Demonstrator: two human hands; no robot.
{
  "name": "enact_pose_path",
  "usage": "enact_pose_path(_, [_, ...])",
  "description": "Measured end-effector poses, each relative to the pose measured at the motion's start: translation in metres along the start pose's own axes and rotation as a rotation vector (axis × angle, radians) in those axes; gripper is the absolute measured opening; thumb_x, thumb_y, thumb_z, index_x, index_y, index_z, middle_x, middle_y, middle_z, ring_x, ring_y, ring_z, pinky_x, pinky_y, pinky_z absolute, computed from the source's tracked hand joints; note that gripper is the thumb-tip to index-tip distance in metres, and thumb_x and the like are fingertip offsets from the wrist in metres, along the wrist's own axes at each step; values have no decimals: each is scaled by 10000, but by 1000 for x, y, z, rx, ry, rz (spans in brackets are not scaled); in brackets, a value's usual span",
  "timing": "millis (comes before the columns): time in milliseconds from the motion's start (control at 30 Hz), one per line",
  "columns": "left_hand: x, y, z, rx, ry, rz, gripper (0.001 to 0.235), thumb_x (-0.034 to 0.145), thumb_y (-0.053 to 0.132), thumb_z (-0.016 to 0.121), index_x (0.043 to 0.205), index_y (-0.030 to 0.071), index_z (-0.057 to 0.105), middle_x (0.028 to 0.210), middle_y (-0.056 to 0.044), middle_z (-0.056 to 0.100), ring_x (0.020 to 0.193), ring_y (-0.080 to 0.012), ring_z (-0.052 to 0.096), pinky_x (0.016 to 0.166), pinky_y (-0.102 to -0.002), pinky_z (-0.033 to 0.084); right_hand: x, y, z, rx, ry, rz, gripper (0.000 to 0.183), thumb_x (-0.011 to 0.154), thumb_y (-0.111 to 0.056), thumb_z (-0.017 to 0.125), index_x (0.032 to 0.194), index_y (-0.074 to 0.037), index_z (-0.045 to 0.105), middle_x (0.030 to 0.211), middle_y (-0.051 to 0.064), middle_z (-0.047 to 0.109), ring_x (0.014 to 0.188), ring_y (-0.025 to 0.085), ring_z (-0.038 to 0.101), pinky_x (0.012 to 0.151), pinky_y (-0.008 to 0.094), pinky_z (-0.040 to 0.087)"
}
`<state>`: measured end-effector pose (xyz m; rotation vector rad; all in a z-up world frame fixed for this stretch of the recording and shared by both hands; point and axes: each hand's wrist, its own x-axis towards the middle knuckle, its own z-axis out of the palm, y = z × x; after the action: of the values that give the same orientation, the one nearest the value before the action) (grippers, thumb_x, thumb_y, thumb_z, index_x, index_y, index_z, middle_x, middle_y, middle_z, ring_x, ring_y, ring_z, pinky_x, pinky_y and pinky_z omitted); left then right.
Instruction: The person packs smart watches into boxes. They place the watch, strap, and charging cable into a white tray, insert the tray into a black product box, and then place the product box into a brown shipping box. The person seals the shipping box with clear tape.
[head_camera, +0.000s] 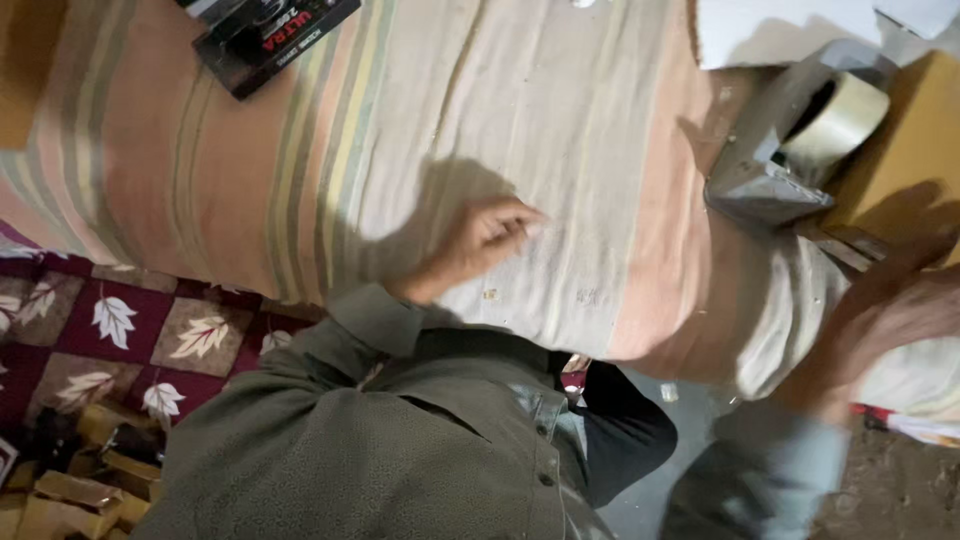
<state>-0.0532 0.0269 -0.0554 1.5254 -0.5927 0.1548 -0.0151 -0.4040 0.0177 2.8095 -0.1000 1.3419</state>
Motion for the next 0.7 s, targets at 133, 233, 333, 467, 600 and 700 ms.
enact_pose_path(133, [23,-24,-93,623,259,15,152,1010,16,729,1153,66,727,1060,-61,736,734,-91,666,622,-221,604,-47,-74,-13,251,128,-140,344,1149,-249,481,1383,4,488,1407,202,568,1281,354,598,1102,465,530])
enact_pose_path(233, [53,-40,-194,1276,442,194,274,928,153,850,1165,103,719,1166,-134,710,1071,-317,669,947,-443,546,-82,-139,-15,776,-101,-16,164,1070,-194,652,1147,-49,654,1264,156,673,1209,304,611,1070,418,512])
enact_pose_path(333, [56,-44,-258,1548,424,222,350,988,160,830,1290,47,695,1224,-187,662,1104,-393,607,936,-500,473,-85,-158,-20,712,-235,51,87,1021,-115,770,1066,-41,768,1194,109,747,1124,252,650,1019,381,508])
enact_pose_path(467, [53,-50,-277,1865,437,237,433,898,210,774,1282,38,675,1197,-191,656,1069,-364,598,885,-479,460,-82,-154,-31,714,-260,77,140,999,-65,739,1131,-27,765,1239,101,722,1161,283,596,1059,377,499])
enact_pose_path(600, [51,-55,-267,1868,423,125,525,862,286,775,1310,41,652,1207,-187,641,1094,-359,583,909,-486,449,-85,-156,-30,639,-251,66,140,967,-58,764,1104,-31,770,1203,95,731,1132,262,608,1014,367,517])
enact_pose_path(700, [69,-67,-243,1852,379,113,596,834,343,776,1331,44,635,1215,-184,630,1113,-356,572,928,-491,441,-81,-158,-28,637,-239,81,133,968,-55,773,1100,-37,775,1192,85,729,1122,257,608,1005,368,523])
